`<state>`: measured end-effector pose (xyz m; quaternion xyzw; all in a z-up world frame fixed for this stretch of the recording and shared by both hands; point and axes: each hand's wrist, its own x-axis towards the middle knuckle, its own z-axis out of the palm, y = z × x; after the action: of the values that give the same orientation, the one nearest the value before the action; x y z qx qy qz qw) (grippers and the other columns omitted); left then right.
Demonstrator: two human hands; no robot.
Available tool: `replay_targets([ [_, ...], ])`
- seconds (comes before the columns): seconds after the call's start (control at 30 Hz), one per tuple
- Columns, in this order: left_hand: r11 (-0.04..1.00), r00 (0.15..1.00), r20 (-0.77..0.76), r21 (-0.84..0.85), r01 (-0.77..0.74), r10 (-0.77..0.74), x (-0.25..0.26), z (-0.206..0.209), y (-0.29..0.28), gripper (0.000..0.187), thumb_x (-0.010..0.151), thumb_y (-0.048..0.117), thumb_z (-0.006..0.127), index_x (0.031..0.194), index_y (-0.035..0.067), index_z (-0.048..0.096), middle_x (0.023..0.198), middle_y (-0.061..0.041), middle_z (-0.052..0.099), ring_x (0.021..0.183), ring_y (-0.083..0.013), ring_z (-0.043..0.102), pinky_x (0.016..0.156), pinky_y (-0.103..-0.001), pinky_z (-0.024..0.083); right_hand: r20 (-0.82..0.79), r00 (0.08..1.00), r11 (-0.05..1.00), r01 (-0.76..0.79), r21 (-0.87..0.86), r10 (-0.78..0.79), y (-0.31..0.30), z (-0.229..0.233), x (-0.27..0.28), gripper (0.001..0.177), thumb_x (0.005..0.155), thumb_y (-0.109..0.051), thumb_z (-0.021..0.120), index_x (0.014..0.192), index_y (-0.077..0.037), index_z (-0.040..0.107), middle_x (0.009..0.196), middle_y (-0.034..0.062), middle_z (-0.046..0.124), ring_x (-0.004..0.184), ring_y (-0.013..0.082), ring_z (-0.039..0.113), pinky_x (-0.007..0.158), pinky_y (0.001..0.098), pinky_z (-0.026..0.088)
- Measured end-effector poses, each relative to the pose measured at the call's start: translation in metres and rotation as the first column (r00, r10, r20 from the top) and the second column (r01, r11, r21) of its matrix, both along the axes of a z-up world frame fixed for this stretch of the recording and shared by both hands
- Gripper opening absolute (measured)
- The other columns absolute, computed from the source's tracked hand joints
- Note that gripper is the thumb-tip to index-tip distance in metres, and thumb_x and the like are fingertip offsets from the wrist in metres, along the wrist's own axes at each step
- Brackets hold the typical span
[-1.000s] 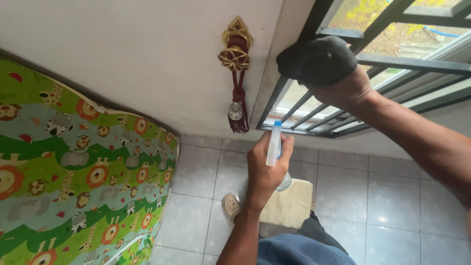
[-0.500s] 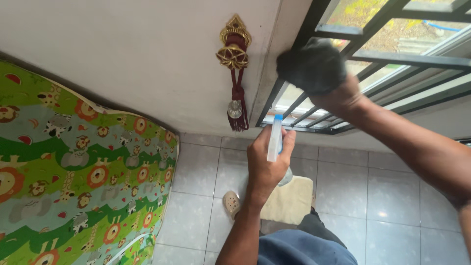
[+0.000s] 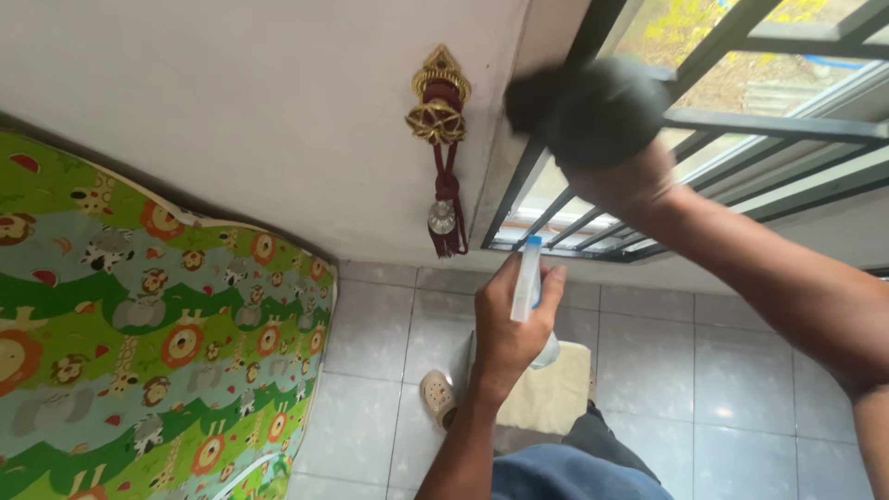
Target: The person cleans a window with metal bars by spraying a cleaning solution and wiping the frame and glass with a cloth. They work systematically along the vertical and horizontal bars, then wipe the glass panes.
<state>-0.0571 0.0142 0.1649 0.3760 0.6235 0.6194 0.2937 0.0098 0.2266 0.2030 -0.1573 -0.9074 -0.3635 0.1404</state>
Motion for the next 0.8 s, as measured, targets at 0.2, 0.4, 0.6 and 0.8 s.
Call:
replay_targets([
  [0.2,0.999,0.999,0.005,-0.032,-0.033,0.033,-0.002,-0.009,-0.008,0.017,0.094,0.015,0.073,0.087,0.004,0.061,0.061,-0.005,0.061,0.052,-0.0135,0.059,0.051,-0.032,0.048,0.037,0.968,0.961,-0.249,0.120,0.247,-0.017,-0.053,0.001,0.053,0.083,-0.023,0.059,0.133,-0.005,0.064,0.135,0.0102,0.064,0.125,0.0248,0.062,0.107,0.0353,0.051],
  [0.4,0.997,0.997,-0.043,-0.004,-0.072,0.071,-0.004,-0.026,-0.014,0.018,0.095,0.014,0.074,0.088,0.003,0.061,0.065,-0.008,0.061,0.054,-0.0173,0.058,0.054,-0.033,0.048,-0.136,0.991,0.723,-0.090,-0.685,-0.006,0.016,-0.083,0.028,0.042,0.099,-0.014,0.056,0.141,-0.009,0.060,0.135,0.0111,0.065,0.124,0.0293,0.062,0.107,0.0429,0.047],
  [0.6,0.998,0.999,-0.008,-0.059,-0.036,0.036,-0.004,-0.038,-0.020,0.017,0.095,0.015,0.073,0.088,0.004,0.062,0.066,-0.006,0.063,0.057,-0.0154,0.063,0.054,-0.032,0.050,0.022,0.962,0.961,-0.271,-0.060,0.273,0.006,-0.166,0.002,0.057,0.087,-0.019,0.055,0.141,-0.001,0.057,0.140,0.0169,0.062,0.132,0.0327,0.057,0.114,0.0434,0.045],
  [0.8,0.992,0.996,0.001,-0.082,-0.091,0.091,-0.003,-0.047,-0.034,0.018,0.095,0.015,0.073,0.087,0.004,0.062,0.064,-0.007,0.061,0.055,-0.0165,0.061,0.053,-0.033,0.049,0.086,0.979,0.980,-0.173,-0.101,0.182,0.005,-0.141,0.018,0.048,0.093,-0.015,0.056,0.140,-0.004,0.061,0.130,0.0167,0.065,0.121,0.0326,0.059,0.112,0.0443,0.044],
])
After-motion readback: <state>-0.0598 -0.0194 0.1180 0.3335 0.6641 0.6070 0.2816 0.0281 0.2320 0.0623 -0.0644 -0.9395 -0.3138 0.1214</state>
